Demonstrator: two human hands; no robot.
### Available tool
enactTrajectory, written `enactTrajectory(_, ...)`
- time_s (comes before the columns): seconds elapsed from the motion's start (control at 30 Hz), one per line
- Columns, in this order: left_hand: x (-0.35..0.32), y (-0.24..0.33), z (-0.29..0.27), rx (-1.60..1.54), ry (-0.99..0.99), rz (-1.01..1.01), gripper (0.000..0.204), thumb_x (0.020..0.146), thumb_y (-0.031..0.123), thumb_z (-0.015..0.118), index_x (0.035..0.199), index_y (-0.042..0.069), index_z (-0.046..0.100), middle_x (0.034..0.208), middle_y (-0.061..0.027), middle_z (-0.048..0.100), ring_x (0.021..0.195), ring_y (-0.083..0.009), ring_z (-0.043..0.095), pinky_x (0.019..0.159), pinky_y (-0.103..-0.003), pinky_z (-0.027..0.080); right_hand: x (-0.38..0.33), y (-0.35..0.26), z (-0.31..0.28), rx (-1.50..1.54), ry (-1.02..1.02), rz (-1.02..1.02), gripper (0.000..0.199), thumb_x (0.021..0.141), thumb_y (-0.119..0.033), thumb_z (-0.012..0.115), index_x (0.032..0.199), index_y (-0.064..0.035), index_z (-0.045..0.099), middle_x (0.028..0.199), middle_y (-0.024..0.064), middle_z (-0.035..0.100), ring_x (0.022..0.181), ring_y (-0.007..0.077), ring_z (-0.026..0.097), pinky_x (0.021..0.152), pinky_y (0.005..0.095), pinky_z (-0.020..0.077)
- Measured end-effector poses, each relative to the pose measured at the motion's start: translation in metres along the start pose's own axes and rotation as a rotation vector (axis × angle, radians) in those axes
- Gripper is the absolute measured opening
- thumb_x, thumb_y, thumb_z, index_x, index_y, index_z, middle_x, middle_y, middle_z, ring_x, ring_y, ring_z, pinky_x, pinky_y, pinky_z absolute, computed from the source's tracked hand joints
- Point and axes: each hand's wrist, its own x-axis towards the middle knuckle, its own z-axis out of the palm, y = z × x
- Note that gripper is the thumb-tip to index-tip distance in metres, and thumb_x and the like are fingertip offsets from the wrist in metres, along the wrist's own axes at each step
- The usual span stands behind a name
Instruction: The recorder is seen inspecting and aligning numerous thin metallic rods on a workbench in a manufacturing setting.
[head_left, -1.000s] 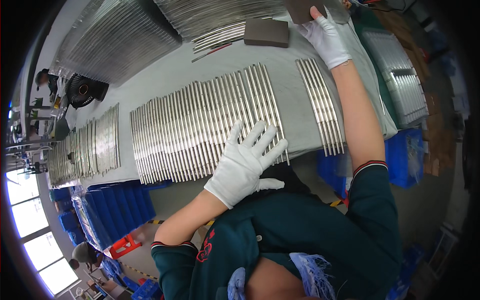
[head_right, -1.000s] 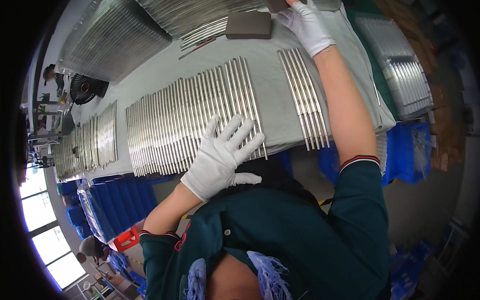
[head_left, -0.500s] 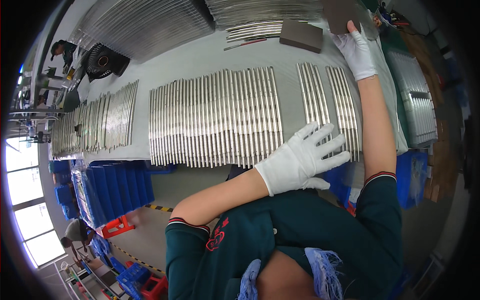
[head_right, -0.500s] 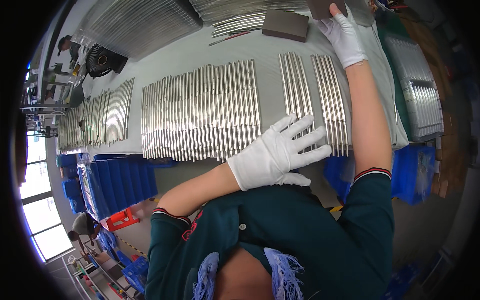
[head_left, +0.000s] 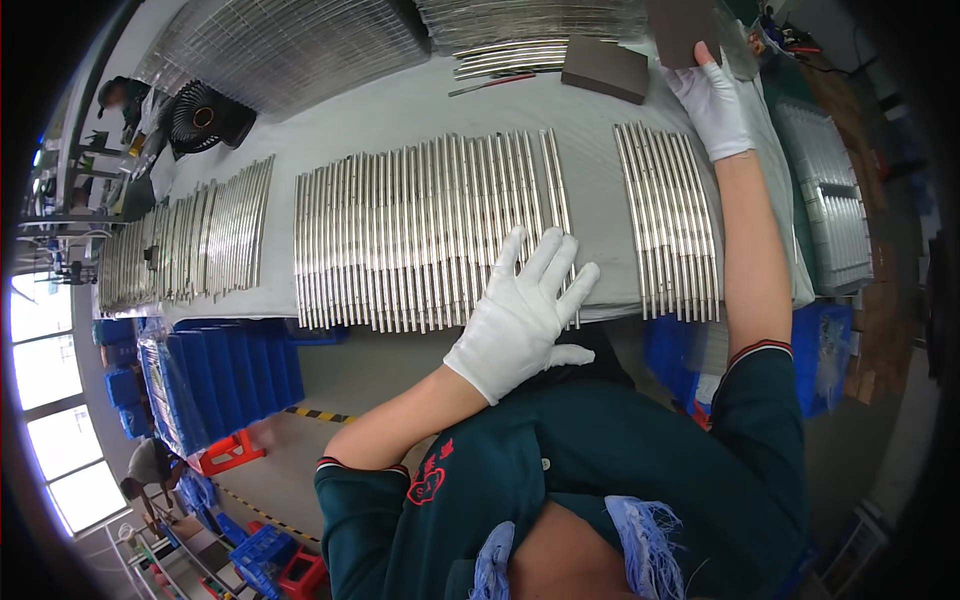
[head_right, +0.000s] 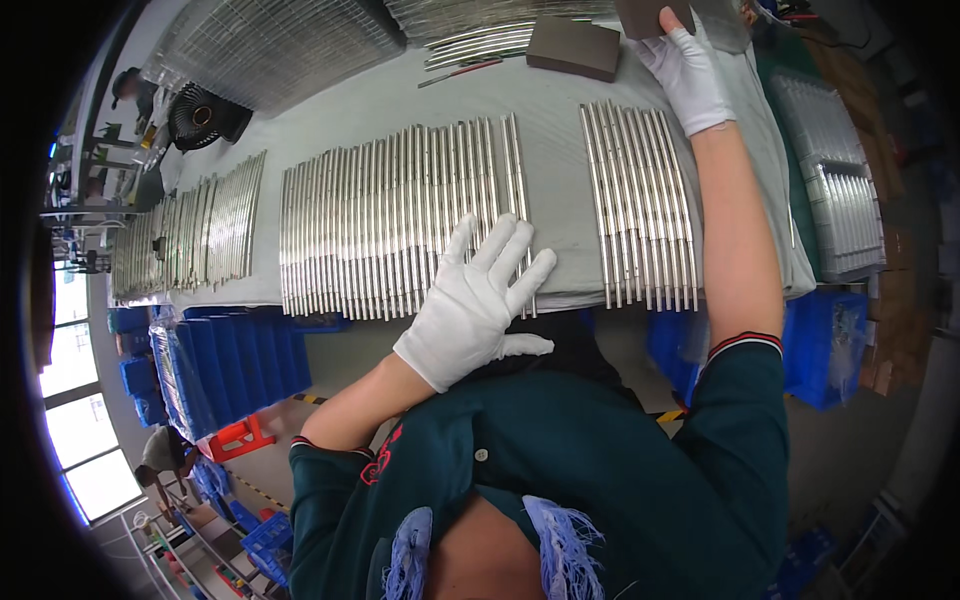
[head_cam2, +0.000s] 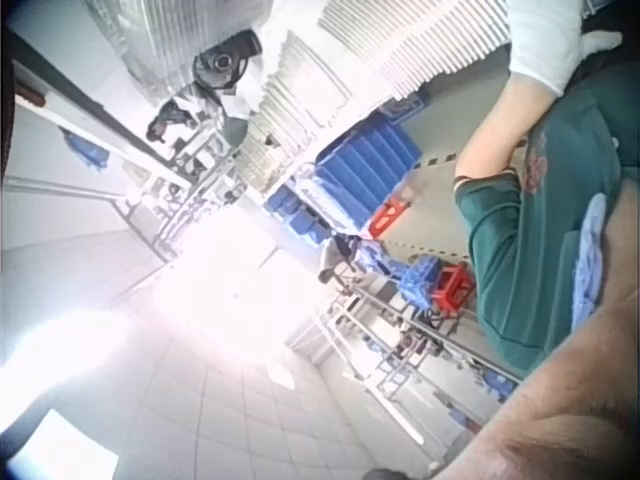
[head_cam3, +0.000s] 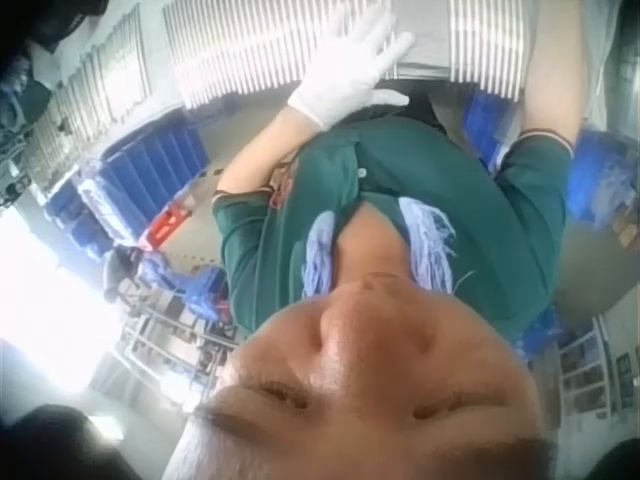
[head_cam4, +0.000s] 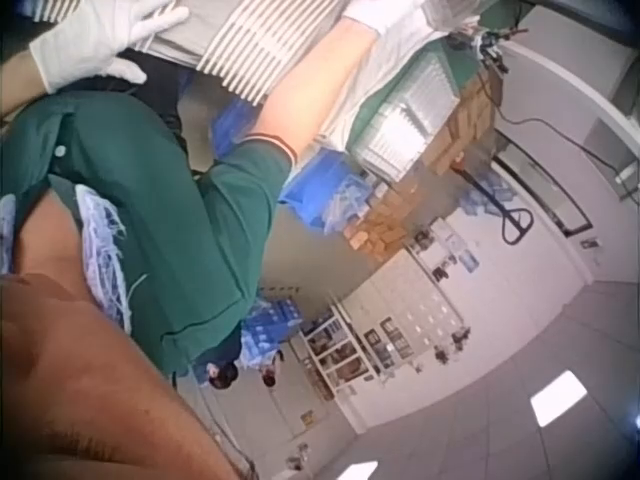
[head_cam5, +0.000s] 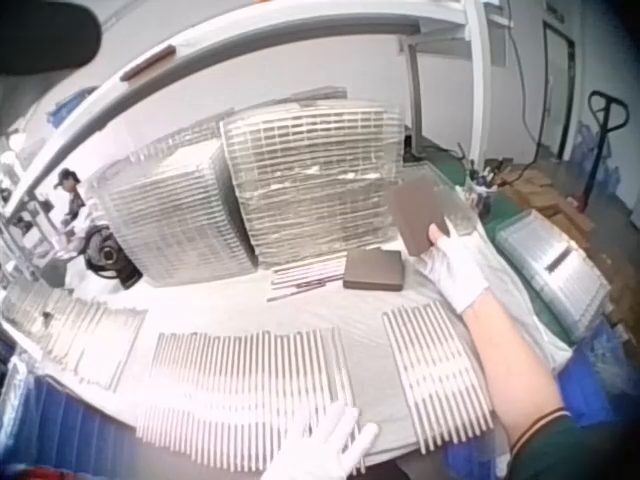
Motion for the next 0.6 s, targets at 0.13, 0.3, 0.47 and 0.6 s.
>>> enactTrajectory(0.13, 0.018, 0.007, 0.012, -0.165, 0.030, 0.185, 0.089, 0.076, 0.057, 0.072, 0.141, 0.004, 0.046, 0.139, -0.0206, 0.049, 0.135, -0.0407, 0.042, 0.115, -0.055, 0.028, 0.003, 0.000, -0.005, 0.003, -0.025, 0.027, 0.036, 0.099, -0.020, 0.061, 0.132, -0.0064, 0.052, 0.127, 0.0074, 0.063, 0.114, 0.0197, 0.063, 0.100, 0.0386, 0.0535)
enactTrajectory(0.3, 0.012, 0.002, 0.006, -0.125, 0.074, 0.162, 0.080, 0.078, 0.049, 0.074, 0.139, 0.004, 0.047, 0.142, -0.0156, 0.049, 0.137, -0.0333, 0.043, 0.114, -0.053, 0.030, 0.000, -0.002, -0.002, -0.017, -0.001, -0.007, 0.037, 0.099, -0.019, 0.062, 0.133, -0.0065, 0.052, 0.128, 0.0074, 0.062, 0.115, 0.0203, 0.063, 0.100, 0.0382, 0.0532)
enactTrajectory(0.47, -0.012, -0.011, 0.014, 0.108, 0.057, -0.006, 0.063, 0.081, 0.038, 0.073, 0.133, 0.008, 0.053, 0.138, -0.0149, 0.051, 0.134, -0.0320, 0.046, 0.111, -0.051, 0.034, -0.004, -0.002, 0.016, -0.021, -0.001, -0.006, 0.039, 0.099, -0.017, 0.062, 0.135, -0.0072, 0.051, 0.129, 0.0077, 0.062, 0.117, 0.0217, 0.062, 0.100, 0.0380, 0.0530)
enactTrajectory(0.6, -0.014, -0.009, 0.024, 0.111, 0.187, -0.051, 0.054, 0.081, 0.032, 0.073, 0.127, 0.009, 0.058, 0.133, -0.0131, 0.056, 0.129, -0.0304, 0.051, 0.107, -0.049, 0.039, -0.020, -0.003, 0.059, -0.198, -0.048, -0.006, 0.045, 0.097, -0.013, 0.063, 0.140, -0.0064, 0.048, 0.133, 0.0079, 0.059, 0.118, 0.0207, 0.061, 0.102, 0.0368, 0.0507)
